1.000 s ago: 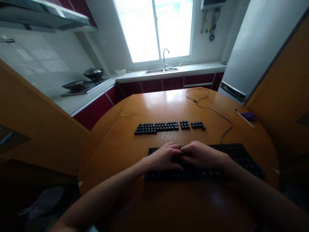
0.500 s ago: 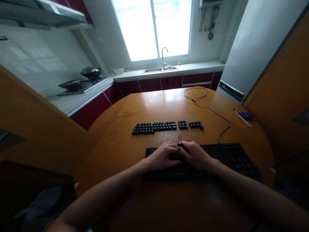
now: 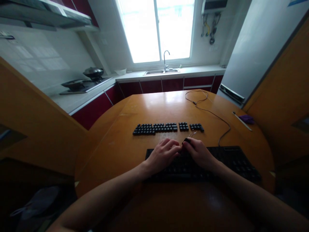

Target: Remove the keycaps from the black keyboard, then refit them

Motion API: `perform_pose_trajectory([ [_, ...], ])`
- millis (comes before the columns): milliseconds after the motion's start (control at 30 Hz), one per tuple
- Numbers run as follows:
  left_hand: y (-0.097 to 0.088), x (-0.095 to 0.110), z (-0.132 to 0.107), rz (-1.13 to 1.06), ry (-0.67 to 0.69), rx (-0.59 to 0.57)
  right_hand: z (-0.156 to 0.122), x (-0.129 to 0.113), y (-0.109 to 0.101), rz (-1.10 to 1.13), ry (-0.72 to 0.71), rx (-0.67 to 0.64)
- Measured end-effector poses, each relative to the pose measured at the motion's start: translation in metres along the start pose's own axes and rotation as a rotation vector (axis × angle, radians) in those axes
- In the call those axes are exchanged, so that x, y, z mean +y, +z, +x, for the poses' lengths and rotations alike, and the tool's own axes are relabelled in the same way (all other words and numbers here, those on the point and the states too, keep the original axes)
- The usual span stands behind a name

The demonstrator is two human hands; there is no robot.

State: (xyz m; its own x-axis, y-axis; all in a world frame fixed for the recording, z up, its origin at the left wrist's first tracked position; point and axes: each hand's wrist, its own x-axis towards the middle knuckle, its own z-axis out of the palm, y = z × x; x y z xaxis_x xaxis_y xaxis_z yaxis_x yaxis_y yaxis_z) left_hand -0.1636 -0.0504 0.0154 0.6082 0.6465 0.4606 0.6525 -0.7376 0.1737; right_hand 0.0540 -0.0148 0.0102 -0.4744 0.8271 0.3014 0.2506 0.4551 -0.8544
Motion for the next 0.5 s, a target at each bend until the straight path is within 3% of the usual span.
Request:
perform_pose_trajectory([
  [267, 0.0, 0.011, 0.001, 0.073, 0.033, 0.01, -0.003, 0.006, 0.002, 0.007, 0.007, -0.054],
  [500, 0.007, 0.014, 0.0, -0.136, -0.083, 0.024, -0.003, 0.004, 0.004, -0.004, 0.014, -0.032],
])
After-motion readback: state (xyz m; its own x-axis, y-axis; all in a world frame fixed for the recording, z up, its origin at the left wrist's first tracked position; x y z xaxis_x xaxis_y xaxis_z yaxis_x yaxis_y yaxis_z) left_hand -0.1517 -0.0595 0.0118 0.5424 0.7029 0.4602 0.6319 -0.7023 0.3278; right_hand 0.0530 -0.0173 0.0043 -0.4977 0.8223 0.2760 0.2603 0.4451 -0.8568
